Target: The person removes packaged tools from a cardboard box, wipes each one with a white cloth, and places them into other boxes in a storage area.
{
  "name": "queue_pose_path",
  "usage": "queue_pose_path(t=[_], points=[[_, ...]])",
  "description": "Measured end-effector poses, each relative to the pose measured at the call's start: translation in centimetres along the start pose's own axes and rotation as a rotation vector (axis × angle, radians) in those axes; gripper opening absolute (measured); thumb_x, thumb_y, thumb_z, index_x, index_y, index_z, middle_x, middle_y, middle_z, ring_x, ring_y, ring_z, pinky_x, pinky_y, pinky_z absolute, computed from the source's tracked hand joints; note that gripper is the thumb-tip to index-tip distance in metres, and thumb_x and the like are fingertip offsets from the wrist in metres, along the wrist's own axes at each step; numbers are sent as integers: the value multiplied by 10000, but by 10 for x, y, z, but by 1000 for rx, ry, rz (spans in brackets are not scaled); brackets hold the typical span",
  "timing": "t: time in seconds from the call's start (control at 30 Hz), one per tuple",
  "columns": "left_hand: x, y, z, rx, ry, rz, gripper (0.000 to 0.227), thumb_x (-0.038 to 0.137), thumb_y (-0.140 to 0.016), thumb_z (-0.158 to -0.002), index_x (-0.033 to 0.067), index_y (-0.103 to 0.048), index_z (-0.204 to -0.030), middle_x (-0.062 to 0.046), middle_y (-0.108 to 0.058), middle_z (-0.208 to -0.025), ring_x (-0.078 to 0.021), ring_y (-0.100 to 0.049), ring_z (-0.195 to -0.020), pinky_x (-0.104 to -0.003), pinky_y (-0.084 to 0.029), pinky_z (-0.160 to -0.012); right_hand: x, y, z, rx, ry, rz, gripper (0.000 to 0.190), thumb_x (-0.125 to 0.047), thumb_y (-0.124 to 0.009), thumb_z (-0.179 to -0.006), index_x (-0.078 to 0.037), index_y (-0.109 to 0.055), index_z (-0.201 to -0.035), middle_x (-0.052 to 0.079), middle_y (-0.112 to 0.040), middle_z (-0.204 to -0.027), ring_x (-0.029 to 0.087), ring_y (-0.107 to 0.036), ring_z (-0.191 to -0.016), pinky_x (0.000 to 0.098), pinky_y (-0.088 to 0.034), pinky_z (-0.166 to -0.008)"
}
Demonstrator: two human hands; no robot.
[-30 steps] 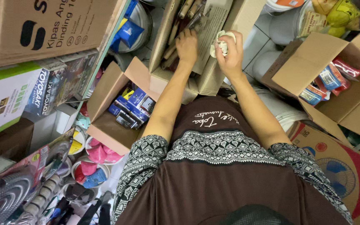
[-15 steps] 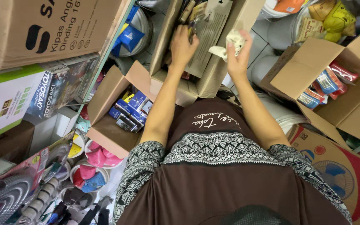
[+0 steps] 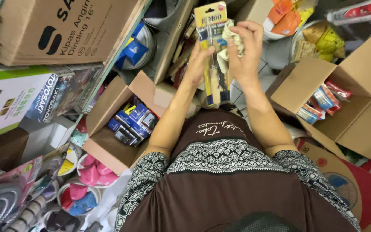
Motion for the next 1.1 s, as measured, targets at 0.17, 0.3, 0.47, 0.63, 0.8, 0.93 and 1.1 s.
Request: queue_pose_path(t=[0.17, 0.3, 0.47, 0.63, 0.8, 0.93, 1.1], points=[[-1, -13, 18, -136, 64, -122, 431, 280, -521, -1065, 82, -480, -1445, -125, -654, -1309, -257, -630, -1182, -429, -532, -983, -21, 36, -12, 132, 61, 8, 238, -72, -635, -1056, -14, -636, -1287, 180, -555, -1296, 333, -569, -1199, 421, -471, -1065], [-25, -1, 5, -37, 19, -342, 595, 494, -394, -1145, 12, -560, -1453, -184, -629, -1353, -284, -566, -1247, -410, -435, -1072, -45, 17, -22, -118, 184, 86, 274, -77, -686, -1023, 7, -642, -1280, 199, -569, -1251, 358, -611, -1130, 417, -520, -975], [-22, -8, 6, -76, -265, -535, 655, 504, -401, -1132, 1, -424, -1550, -145, -465, -1587, -243, -399, -1510, -361, -283, -1272, -36, 13, -21, -131, 62, 61, 196, -74, -674, -1036, 7, -639, -1211, 174, -643, -1091, 334, -657, -984, 385, -536, -881], [-16, -12, 4, -16, -333, -702, 625, 466, -402, -1157, -32, -465, -1529, -152, -447, -1601, -256, -343, -1539, -372, -231, -1284, -3, 17, -18, -270, -299, -107, 156, -129, -633, -1029, 4, -662, -1105, 110, -681, -884, 262, -674, -806, 348, -522, -760], [-12, -18, 6, -177, -53, -251, 625, 492, -414, -1133, -24, -535, -1464, -134, -621, -1409, -212, -573, -1304, -357, -438, -1155, -22, 45, -23, -280, -66, -72, 129, -54, -641, -1054, 27, -671, -1150, 145, -631, -1060, 270, -661, -939, 342, -512, -842], [-9, -30, 2, -151, 52, -120, 647, 530, -382, -1114, -8, -538, -1438, -119, -638, -1337, -192, -609, -1210, -360, -493, -1070, -37, 42, -19, -289, 79, -129, 195, -1, -649, -1035, 33, -657, -1227, 157, -611, -1165, 298, -621, -1088, 356, -494, -972], [0, -31, 4, -215, 147, -62, 666, 546, -406, -1097, -10, -529, -1442, -110, -648, -1318, -191, -621, -1204, -345, -504, -1074, -29, 53, -18, -477, 81, 18, 316, 55, -641, -939, -44, -698, -1234, 158, -566, -1202, 339, -591, -1123, 388, -482, -975]])
Point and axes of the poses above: each hand's wrist, its own z-axis away from the middle knuckle, its own y-axis out of the back of the hand, x = y × z, the point moved 6 cm from there along -z, towards the middle knuckle
